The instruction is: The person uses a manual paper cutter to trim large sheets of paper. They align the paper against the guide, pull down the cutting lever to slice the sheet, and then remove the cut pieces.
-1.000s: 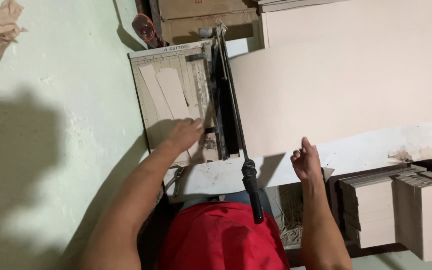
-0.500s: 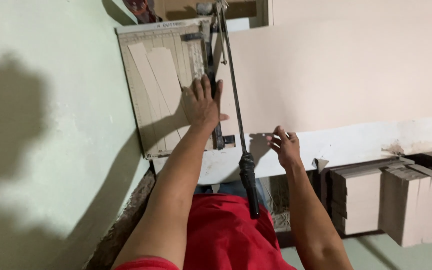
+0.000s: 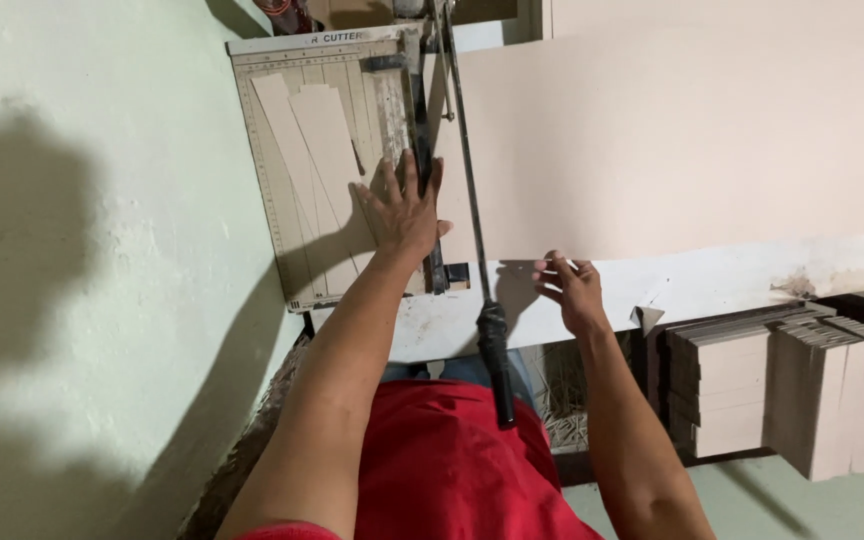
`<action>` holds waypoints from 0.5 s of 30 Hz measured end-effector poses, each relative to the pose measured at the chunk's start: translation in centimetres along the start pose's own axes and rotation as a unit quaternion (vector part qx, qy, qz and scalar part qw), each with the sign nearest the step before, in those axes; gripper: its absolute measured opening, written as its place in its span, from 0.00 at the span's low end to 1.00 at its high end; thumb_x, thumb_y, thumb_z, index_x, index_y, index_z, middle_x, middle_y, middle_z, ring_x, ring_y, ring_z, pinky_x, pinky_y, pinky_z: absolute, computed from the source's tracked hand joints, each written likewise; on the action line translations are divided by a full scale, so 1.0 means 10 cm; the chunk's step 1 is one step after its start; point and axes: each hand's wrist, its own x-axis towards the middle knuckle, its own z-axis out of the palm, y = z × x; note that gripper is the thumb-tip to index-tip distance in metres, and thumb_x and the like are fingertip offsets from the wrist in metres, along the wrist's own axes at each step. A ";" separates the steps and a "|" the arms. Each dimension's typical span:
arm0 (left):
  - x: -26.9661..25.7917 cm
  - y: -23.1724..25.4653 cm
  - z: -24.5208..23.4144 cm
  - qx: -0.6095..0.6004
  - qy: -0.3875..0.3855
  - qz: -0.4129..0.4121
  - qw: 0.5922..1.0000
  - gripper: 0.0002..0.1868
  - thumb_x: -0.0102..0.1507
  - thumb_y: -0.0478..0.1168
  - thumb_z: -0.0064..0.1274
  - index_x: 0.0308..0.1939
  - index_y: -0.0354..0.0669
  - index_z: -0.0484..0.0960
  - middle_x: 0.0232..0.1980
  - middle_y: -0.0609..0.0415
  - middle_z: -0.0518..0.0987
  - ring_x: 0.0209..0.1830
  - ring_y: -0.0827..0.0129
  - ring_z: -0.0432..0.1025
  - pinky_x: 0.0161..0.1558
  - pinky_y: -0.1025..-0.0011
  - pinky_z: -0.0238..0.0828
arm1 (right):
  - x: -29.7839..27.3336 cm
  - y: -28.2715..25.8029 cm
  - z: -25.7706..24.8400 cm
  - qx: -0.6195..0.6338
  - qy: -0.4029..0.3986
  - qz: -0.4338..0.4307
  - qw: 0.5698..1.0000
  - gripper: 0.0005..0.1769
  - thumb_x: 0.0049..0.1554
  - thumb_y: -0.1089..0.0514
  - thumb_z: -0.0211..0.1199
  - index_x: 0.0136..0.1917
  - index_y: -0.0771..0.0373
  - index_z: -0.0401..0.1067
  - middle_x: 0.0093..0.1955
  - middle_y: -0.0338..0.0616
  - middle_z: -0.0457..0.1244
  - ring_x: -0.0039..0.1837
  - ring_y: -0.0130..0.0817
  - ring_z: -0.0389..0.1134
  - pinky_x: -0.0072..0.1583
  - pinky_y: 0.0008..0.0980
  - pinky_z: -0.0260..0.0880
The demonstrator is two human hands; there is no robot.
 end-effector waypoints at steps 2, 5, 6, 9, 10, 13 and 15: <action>-0.05 0.00 -0.08 -0.016 -0.016 0.014 1.000 0.60 0.61 0.64 0.59 0.82 0.69 0.29 0.84 0.41 0.27 0.81 0.33 0.25 0.64 0.17 0.17 | 0.05 0.01 0.00 -0.008 -0.002 -0.003 1.000 0.13 0.66 0.46 0.61 0.54 0.56 0.72 0.46 0.42 0.71 0.47 0.36 0.76 0.52 0.43 0.80; 0.04 -0.01 0.04 -0.016 -0.018 0.027 0.999 0.65 0.55 0.64 0.65 0.82 0.69 0.31 0.83 0.38 0.29 0.80 0.30 0.25 0.65 0.17 0.18 | 0.01 -0.01 0.05 -0.019 -0.001 -0.013 1.000 0.12 0.67 0.47 0.61 0.54 0.57 0.72 0.46 0.45 0.71 0.47 0.37 0.75 0.53 0.45 0.79; 0.05 0.00 0.07 -0.018 -0.019 0.026 0.999 0.65 0.55 0.64 0.65 0.82 0.69 0.31 0.83 0.38 0.29 0.80 0.30 0.25 0.65 0.17 0.18 | 0.02 -0.01 0.04 -0.021 -0.002 -0.012 1.000 0.12 0.67 0.47 0.61 0.54 0.57 0.72 0.46 0.45 0.71 0.47 0.37 0.75 0.53 0.45 0.79; 0.06 0.00 0.14 0.005 -0.025 0.019 0.999 0.70 0.52 0.62 0.69 0.82 0.62 0.31 0.82 0.35 0.25 0.80 0.27 0.24 0.64 0.16 0.18 | 0.05 0.03 0.05 -0.024 -0.007 -0.020 0.999 0.13 0.66 0.46 0.62 0.53 0.57 0.72 0.44 0.44 0.71 0.47 0.37 0.76 0.53 0.44 0.80; 0.05 0.01 0.13 0.020 -0.025 0.018 0.999 0.70 0.50 0.60 0.70 0.82 0.61 0.34 0.82 0.34 0.25 0.80 0.26 0.24 0.64 0.15 0.18 | 0.05 0.03 0.05 -0.035 -0.007 -0.027 0.999 0.14 0.67 0.45 0.62 0.53 0.57 0.72 0.44 0.44 0.71 0.47 0.37 0.75 0.54 0.44 0.79; 0.10 0.05 0.20 0.054 -0.032 0.005 0.998 0.69 0.50 0.58 0.70 0.83 0.60 0.36 0.82 0.34 0.25 0.79 0.26 0.24 0.63 0.14 0.19 | 0.02 0.01 0.02 -0.094 -0.013 -0.011 0.995 0.21 0.66 0.40 0.61 0.52 0.60 0.73 0.39 0.47 0.69 0.43 0.38 0.74 0.52 0.49 0.78; 0.07 0.14 0.16 0.074 -0.037 -0.007 0.997 0.68 0.52 0.57 0.70 0.83 0.60 0.35 0.82 0.34 0.24 0.79 0.26 0.24 0.63 0.14 0.19 | -0.03 -0.09 0.06 -0.141 -0.020 0.009 0.990 0.27 0.66 0.34 0.61 0.51 0.62 0.74 0.34 0.51 0.67 0.39 0.40 0.73 0.50 0.53 0.78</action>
